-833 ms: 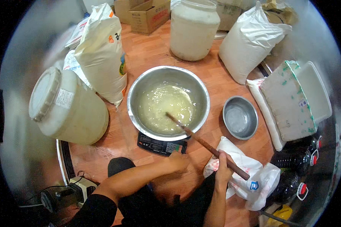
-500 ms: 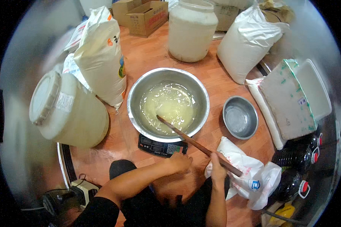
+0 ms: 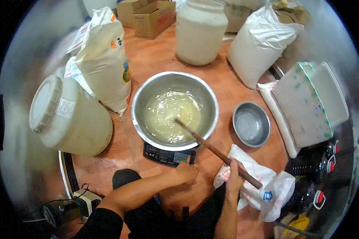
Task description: The person pours a clear liquid from a small metal bowl into a larger metal bowl containing a yellowish mixture on a digital scale. They then use a wooden stick to stir the mixture continuously for an extended period.
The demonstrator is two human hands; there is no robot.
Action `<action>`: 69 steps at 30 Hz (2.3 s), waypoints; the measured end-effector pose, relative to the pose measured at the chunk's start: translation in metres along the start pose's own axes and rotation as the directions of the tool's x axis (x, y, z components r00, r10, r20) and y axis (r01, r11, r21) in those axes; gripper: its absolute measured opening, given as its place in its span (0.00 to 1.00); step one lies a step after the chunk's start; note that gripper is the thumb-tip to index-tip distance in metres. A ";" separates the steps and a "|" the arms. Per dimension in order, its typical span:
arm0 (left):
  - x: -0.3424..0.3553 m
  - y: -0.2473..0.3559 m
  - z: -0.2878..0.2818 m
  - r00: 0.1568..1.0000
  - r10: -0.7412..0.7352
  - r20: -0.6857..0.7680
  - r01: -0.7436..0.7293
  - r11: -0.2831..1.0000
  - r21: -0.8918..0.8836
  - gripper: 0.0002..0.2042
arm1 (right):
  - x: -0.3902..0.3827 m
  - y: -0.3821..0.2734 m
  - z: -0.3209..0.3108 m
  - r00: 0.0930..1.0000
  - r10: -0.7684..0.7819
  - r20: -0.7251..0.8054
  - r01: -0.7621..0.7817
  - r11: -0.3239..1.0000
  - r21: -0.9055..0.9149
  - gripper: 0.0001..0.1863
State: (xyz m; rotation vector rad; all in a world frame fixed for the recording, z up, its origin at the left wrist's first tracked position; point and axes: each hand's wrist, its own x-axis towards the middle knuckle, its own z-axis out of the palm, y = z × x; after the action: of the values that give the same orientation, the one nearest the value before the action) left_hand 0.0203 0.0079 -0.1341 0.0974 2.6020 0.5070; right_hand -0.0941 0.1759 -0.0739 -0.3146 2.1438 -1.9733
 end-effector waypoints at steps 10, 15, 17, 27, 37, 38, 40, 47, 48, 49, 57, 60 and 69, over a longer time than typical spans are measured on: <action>0.011 -0.009 0.021 0.999 0.030 -0.029 -0.030 0.999 0.011 0.24 | -0.012 -0.005 -0.003 0.989 0.131 0.071 -0.134 0.990 0.038 0.15; 0.010 0.004 0.005 0.999 0.049 -0.015 -0.049 0.999 -0.009 0.22 | 0.001 0.022 0.036 0.998 -0.028 0.050 0.036 0.987 -0.157 0.16; 0.016 0.001 0.012 1.000 -0.005 -0.002 0.005 0.993 -0.116 0.19 | -0.006 0.017 0.062 0.968 -0.005 0.249 0.015 0.999 -0.039 0.14; 0.003 0.011 -0.009 0.996 0.058 -0.064 -0.060 0.998 -0.025 0.17 | -0.002 -0.021 0.026 0.994 0.092 -0.064 -0.103 0.978 -0.180 0.15; 0.005 -0.003 0.003 1.000 0.000 -0.017 0.000 1.000 -0.004 0.21 | -0.034 -0.024 -0.003 0.996 0.083 -0.042 -0.086 0.994 -0.069 0.13; 0.003 -0.002 0.003 1.000 0.015 -0.003 -0.015 1.000 0.000 0.21 | -0.030 -0.028 -0.008 0.996 0.042 -0.081 -0.044 0.999 -0.025 0.13; 0.003 0.000 -0.009 0.997 0.037 0.061 -0.036 0.999 -0.021 0.25 | -0.022 -0.027 0.012 0.992 -0.014 -0.122 -0.007 0.986 -0.167 0.14; 0.013 -0.006 0.014 0.999 0.027 -0.028 -0.025 0.996 0.084 0.25 | -0.028 -0.008 0.047 0.975 0.041 0.218 -0.038 0.999 -0.018 0.13; 0.008 -0.006 0.018 1.000 0.006 -0.019 -0.005 0.998 0.060 0.26 | -0.032 -0.016 0.027 0.974 0.120 0.194 -0.096 0.987 -0.128 0.12; 0.005 -0.003 0.010 1.000 -0.002 -0.018 0.003 0.999 0.044 0.27 | -0.035 -0.029 0.015 0.992 0.066 0.108 -0.056 0.994 -0.098 0.11; 0.018 -0.001 0.003 0.997 0.072 0.040 -0.072 0.997 0.012 0.29 | -0.007 0.023 0.066 0.963 -0.195 0.186 0.169 0.975 0.146 0.17; 0.020 -0.020 0.017 0.998 0.068 0.006 -0.068 0.998 0.018 0.27 | -0.027 0.029 0.071 0.937 0.030 0.347 -0.084 0.987 0.140 0.17; 0.000 0.002 -0.015 1.000 0.006 0.026 -0.007 0.999 0.046 0.30 | -0.024 -0.039 0.041 0.996 -0.007 -0.087 0.014 0.997 0.081 0.11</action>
State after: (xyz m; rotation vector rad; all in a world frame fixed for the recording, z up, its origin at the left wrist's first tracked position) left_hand 0.0126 0.0047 -0.1210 0.1272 2.5898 0.4449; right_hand -0.0586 0.1404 -0.0377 -0.2311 2.1092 -2.1102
